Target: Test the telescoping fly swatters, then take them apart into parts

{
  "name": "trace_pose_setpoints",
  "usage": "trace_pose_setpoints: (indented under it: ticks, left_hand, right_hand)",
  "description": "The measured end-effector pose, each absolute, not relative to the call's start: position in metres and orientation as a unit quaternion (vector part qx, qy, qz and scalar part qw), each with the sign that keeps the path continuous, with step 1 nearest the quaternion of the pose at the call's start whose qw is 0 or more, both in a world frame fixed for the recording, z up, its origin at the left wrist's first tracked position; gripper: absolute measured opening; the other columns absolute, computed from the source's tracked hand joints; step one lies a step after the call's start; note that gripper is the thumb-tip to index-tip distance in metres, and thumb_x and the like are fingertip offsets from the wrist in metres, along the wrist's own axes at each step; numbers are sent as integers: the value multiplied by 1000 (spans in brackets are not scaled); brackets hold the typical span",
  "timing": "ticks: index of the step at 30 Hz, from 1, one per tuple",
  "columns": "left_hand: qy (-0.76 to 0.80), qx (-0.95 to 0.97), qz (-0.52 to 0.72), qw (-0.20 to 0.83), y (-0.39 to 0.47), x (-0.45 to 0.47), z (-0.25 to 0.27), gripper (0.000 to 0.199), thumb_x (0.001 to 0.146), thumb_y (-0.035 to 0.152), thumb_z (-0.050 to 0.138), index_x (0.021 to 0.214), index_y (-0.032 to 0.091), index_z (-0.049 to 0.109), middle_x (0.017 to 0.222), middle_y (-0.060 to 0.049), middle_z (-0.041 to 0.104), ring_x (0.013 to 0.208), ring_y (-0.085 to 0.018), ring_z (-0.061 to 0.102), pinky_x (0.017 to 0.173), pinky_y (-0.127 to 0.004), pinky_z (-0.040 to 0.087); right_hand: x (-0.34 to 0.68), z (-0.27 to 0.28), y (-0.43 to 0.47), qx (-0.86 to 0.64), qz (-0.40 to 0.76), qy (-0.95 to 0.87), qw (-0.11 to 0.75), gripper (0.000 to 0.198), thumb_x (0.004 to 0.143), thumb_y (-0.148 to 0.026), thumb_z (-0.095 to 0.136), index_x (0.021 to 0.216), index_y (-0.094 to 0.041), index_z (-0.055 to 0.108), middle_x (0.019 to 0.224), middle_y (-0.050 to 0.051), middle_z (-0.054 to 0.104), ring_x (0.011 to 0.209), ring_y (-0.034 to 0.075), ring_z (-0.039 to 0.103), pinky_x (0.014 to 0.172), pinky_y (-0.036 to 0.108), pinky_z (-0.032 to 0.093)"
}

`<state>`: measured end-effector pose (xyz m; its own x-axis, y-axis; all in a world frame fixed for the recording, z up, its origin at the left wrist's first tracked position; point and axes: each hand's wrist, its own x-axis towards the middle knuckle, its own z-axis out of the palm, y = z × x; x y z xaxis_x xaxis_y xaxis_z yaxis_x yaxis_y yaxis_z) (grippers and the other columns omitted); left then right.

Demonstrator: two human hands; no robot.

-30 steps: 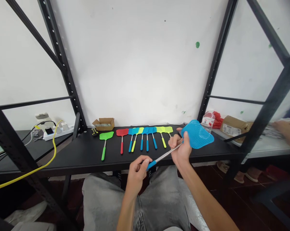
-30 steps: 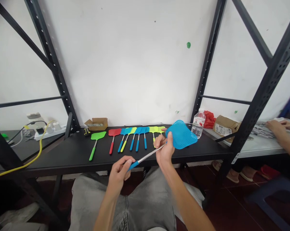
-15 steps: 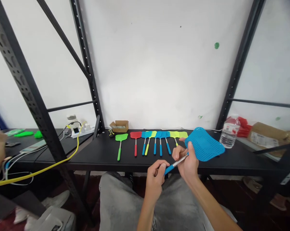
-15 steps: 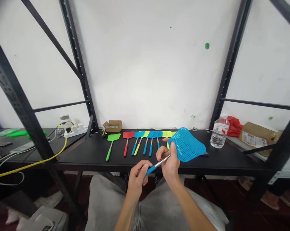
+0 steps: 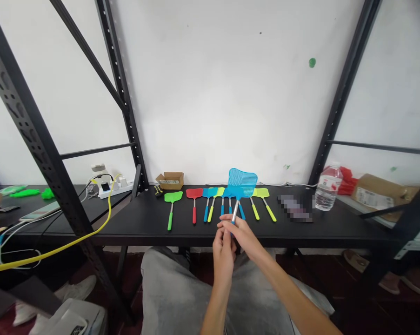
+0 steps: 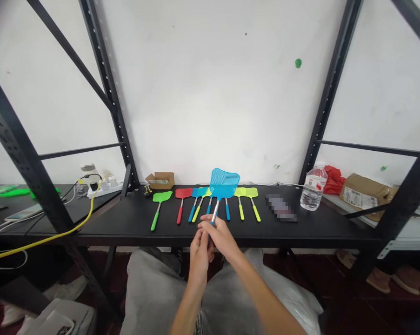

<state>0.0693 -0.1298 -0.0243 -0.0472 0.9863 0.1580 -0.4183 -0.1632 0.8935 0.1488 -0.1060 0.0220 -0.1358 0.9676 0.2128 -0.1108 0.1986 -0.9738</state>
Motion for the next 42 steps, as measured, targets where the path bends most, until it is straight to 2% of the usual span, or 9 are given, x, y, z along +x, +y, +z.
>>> trace_pose_setpoints:
  ticks: [3, 7, 11, 17, 24, 27, 32, 35, 42]
  left_hand:
    - [364, 400, 659, 522, -128, 60, -23, 48, 84, 62, 57, 106, 20, 53, 54, 10, 31, 43, -6, 24, 40, -18, 21]
    - [390, 402, 663, 497, -129, 49, -20, 38, 86, 54, 57, 105, 22, 50, 64, 6, 44, 48, -7, 36, 44, -17, 29]
    - [394, 404, 656, 502, -129, 49, -18, 33, 88, 49, 54, 105, 21, 53, 70, 4, 48, 51, -7, 41, 45, -17, 32]
    - [360, 460, 643, 495, -127, 48, -16, 34, 87, 44, 56, 109, 18, 57, 71, 3, 49, 47, -6, 35, 44, -18, 30]
    - [378, 557, 581, 457, -121, 28, -21, 30, 87, 40, 55, 106, 17, 62, 68, 1, 54, 50, -7, 38, 47, -18, 31]
    - [405, 552, 593, 423, -116, 17, -25, 31, 85, 41, 56, 101, 16, 64, 67, 1, 55, 49, -8, 40, 48, -20, 32]
    - [427, 512, 630, 398, -103, -10, -35, 30, 83, 42, 56, 96, 16, 65, 64, 2, 53, 47, -8, 38, 46, -20, 30]
    - [434, 488, 650, 390, -98, -27, -42, 30, 83, 42, 58, 95, 16, 65, 62, 3, 52, 45, -7, 37, 45, -20, 29]
    - [454, 439, 674, 384, -96, -48, -49, 37, 78, 49, 62, 92, 15, 65, 59, 3, 52, 43, -7, 36, 42, -20, 27]
  right_hand:
    - [149, 20, -108, -371, 524, -612, 461, 33, 84, -47, 62, 104, -21, 66, 77, 2, 67, 58, 15, 59, 51, 26, 45]
    - [158, 22, -113, -329, 515, -694, 381, 36, 89, -53, 55, 92, -19, 66, 82, 4, 65, 73, 18, 63, 61, 27, 50]
    - [170, 21, -108, -347, 488, -718, 355, 36, 89, -53, 55, 95, -18, 64, 84, 4, 64, 78, 18, 62, 64, 27, 49]
    - [175, 15, -96, -384, 453, -708, 383, 38, 88, -52, 55, 87, -15, 64, 76, 3, 61, 73, 16, 60, 62, 26, 47]
    - [183, 13, -86, -442, 434, -638, 457, 40, 86, -50, 54, 104, -16, 64, 90, 7, 68, 73, 16, 63, 59, 26, 47]
    - [194, 9, -78, -457, 430, -626, 463, 42, 86, -51, 54, 107, -15, 62, 81, 4, 66, 60, 13, 59, 53, 24, 43]
    - [197, 6, -73, -486, 401, -653, 420, 42, 86, -56, 52, 89, -16, 62, 56, -3, 51, 49, 12, 51, 49, 24, 37]
    - [178, 6, -72, -475, 384, -679, 406, 40, 88, -55, 51, 81, -17, 60, 51, -5, 46, 45, 11, 47, 48, 24, 35]
    - [106, 26, -41, -499, 251, -761, 330, 36, 88, -36, 48, 57, -19, 53, 56, 2, 58, 54, 14, 56, 57, 25, 37]
